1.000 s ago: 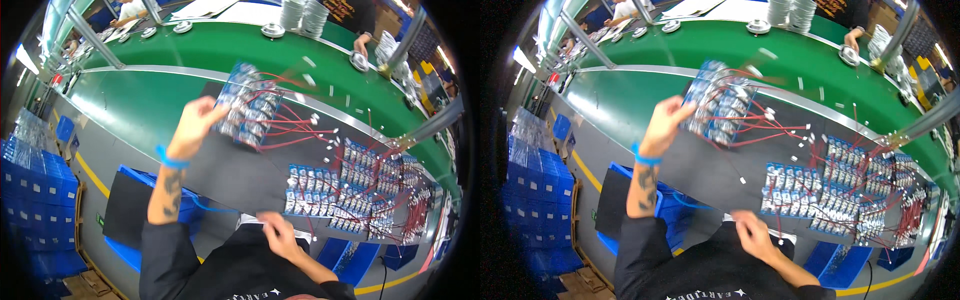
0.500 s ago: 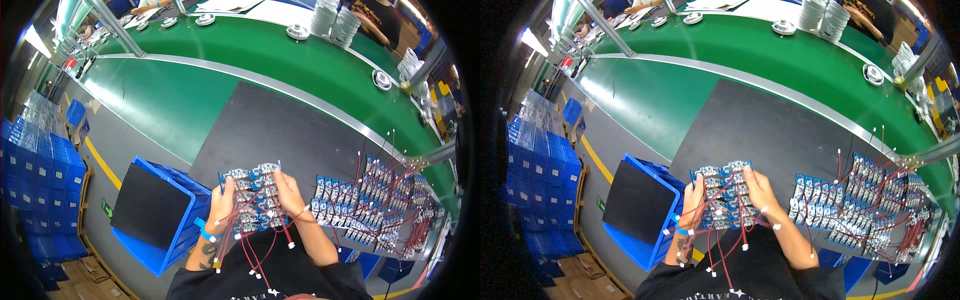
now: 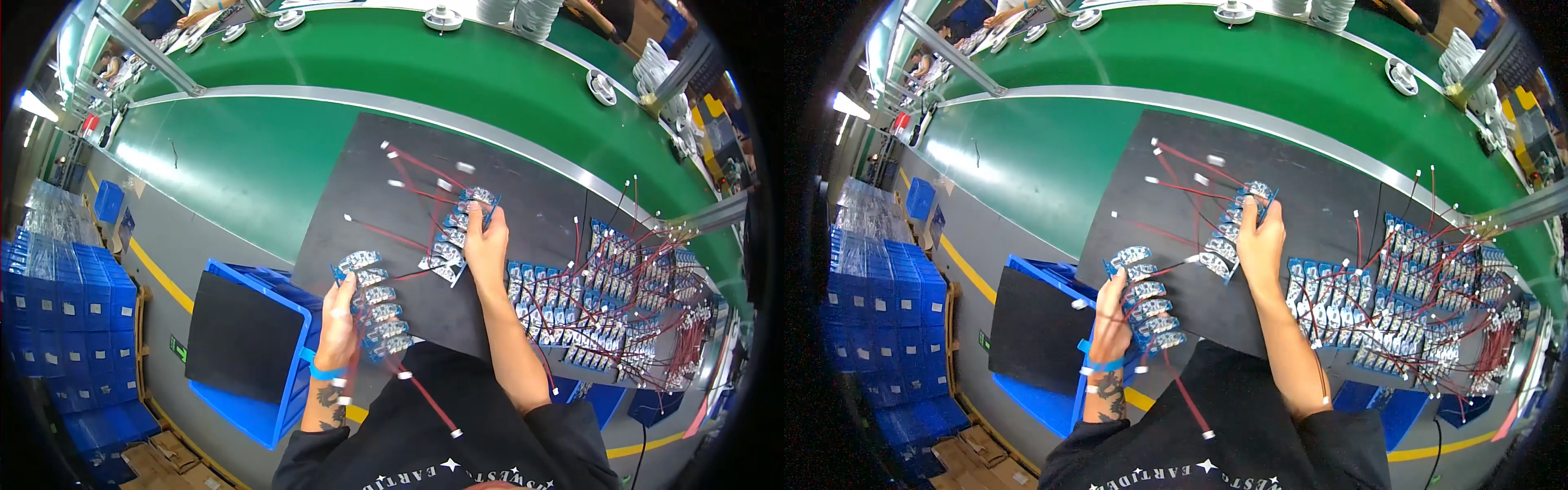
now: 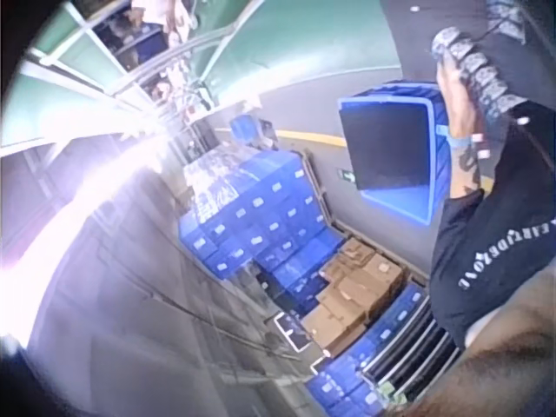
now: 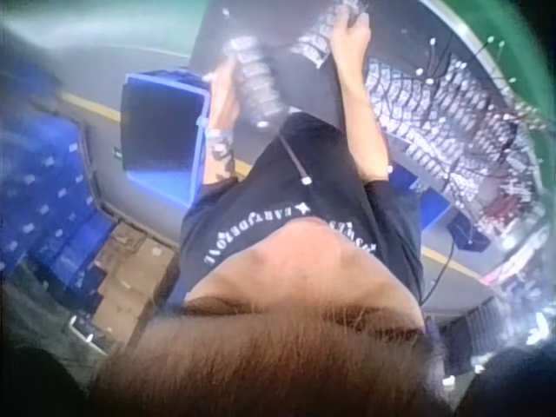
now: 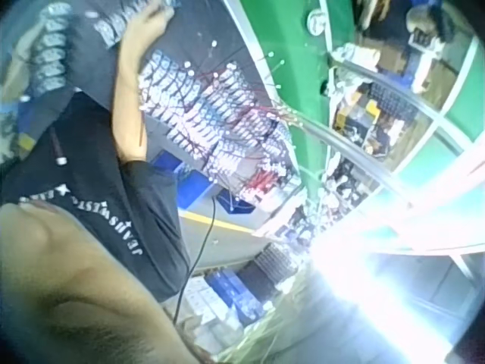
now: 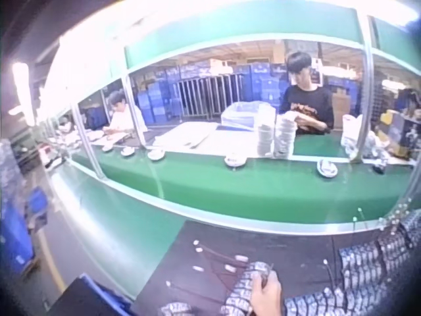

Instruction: Manually organizing and assembling small circuit board components with attached wires at a factory workstation.

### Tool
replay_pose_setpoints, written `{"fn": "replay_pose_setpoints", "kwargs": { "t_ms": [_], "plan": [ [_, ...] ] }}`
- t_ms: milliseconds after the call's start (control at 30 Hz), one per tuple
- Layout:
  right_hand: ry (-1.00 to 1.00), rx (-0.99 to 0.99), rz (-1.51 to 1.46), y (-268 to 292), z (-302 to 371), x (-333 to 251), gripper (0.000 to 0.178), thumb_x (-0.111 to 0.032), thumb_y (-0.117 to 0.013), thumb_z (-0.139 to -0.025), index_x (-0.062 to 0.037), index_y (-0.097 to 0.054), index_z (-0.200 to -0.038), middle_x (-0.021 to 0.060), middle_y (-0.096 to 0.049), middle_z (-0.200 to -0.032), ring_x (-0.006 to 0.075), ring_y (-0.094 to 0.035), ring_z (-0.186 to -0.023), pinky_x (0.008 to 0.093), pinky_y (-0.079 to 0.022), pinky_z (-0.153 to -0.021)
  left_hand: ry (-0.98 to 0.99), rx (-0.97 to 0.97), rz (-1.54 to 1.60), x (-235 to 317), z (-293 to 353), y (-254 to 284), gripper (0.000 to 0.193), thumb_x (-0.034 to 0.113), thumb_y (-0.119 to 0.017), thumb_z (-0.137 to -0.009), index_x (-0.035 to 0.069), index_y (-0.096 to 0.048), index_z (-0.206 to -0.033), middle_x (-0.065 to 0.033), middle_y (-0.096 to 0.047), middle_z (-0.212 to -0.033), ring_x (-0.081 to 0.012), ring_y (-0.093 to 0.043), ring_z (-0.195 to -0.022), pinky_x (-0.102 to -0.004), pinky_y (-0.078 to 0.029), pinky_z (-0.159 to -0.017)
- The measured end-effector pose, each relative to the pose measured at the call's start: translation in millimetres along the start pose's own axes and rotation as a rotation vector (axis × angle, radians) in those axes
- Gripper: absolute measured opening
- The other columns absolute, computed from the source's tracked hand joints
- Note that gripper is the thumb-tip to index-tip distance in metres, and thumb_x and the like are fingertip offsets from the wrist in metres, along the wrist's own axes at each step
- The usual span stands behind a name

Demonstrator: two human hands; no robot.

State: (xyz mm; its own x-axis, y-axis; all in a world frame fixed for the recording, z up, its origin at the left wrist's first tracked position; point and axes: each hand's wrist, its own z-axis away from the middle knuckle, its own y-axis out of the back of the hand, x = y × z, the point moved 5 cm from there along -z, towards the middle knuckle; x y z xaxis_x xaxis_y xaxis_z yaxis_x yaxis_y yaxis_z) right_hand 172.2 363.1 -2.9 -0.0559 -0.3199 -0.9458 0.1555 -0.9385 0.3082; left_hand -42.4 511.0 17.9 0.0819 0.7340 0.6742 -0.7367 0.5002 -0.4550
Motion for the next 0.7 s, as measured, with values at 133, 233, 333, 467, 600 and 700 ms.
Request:
{"fn": "replay_pose_setpoints", "kwargs": {
  "t_ms": [133, 233, 333, 467, 600, 700],
  "plan": [
    [0.386, 0.216, 0.377, 8.6, 17.7, -23.1, 0.066, -0.022, -0.062, -0.092, 0.0077, -0.032, -0.143, 0.0318, -0.047, -0.133, 0.0425, -0.049, -0.121, 0.0461, -0.040, -0.102, -0.176, -0.016, -0.040, 7.4, 3.4, 0.4, 0.033, 0.029, -0.050, -0.102, 0.003, -0.055, -0.120, -0.0118, -0.067, -0.098, -0.0235, -0.069, -0.075, -0.0390, -0.060, -0.063],
    [0.430, 0.273, 0.125, 43.9, 58.1, -50.0, 0.042, -0.003, -0.061, -0.091, 0.0059, -0.048, -0.130, 0.0200, -0.052, -0.121, 0.0239, -0.052, -0.109, 0.0329, -0.045, -0.088, -0.207, 0.012, -0.065, 8.5, -4.2, 7.8, 0.032, 0.028, -0.050, -0.103, 0.003, -0.055, -0.121, -0.0084, -0.067, -0.094, -0.0186, -0.067, -0.070, -0.0342, -0.058, -0.056],
    [0.717, -0.092, -0.187, 56.0, 123.7, -57.4, 0.014, 0.011, -0.059, -0.085, 0.0075, -0.062, -0.098, 0.0102, -0.064, -0.074, 0.0133, -0.059, -0.059, 0.0243, -0.045, -0.052, -0.108, 0.027, -0.044, 11.3, -5.9, 15.0, 0.033, 0.032, -0.047, -0.104, 0.001, -0.058, -0.113, -0.0073, -0.067, -0.088, -0.0152, -0.063, -0.062, -0.0307, -0.054, -0.050],
    [0.281, -0.495, -0.246, -16.9, 112.2, -71.6, 0.028, -0.006, -0.062, -0.094, 0.0037, -0.061, -0.120, 0.0080, -0.066, -0.096, 0.0099, -0.061, -0.077, 0.0219, -0.049, -0.066, -0.113, -0.105, -0.302, 20.4, 8.0, 15.5, 0.035, 0.030, -0.042, -0.106, 0.001, -0.060, -0.111, -0.0053, -0.066, -0.087, -0.0101, -0.062, -0.067, -0.0265, -0.053, -0.059],
    [-0.127, -1.072, -0.415, -60.7, 85.3, -58.3, 0.022, -0.014, -0.062, -0.097, 0.0030, -0.068, -0.109, 0.0018, -0.065, -0.087, 0.0082, -0.058, -0.074, 0.0241, -0.046, -0.063, -0.014, -0.225, -0.244, 32.3, 13.8, 15.6, 0.031, 0.029, -0.046, -0.104, 0.001, -0.060, -0.103, -0.0046, -0.065, -0.083, -0.0100, -0.060, -0.065, -0.0243, -0.050, -0.058],
    [0.261, -1.004, -0.190, -69.0, 85.1, -72.3, 0.016, -0.008, -0.062, -0.093, 0.0032, -0.068, -0.104, 0.0073, -0.064, -0.083, 0.0157, -0.060, -0.072, 0.0303, -0.046, -0.062, 0.103, -0.247, 0.176, 22.6, 9.1, 41.7, 0.031, 0.033, -0.051, -0.101, 0.008, -0.056, -0.085, -0.0025, -0.061, -0.073, -0.0088, -0.055, -0.059, -0.0222, -0.043, -0.053]
  ]
}}
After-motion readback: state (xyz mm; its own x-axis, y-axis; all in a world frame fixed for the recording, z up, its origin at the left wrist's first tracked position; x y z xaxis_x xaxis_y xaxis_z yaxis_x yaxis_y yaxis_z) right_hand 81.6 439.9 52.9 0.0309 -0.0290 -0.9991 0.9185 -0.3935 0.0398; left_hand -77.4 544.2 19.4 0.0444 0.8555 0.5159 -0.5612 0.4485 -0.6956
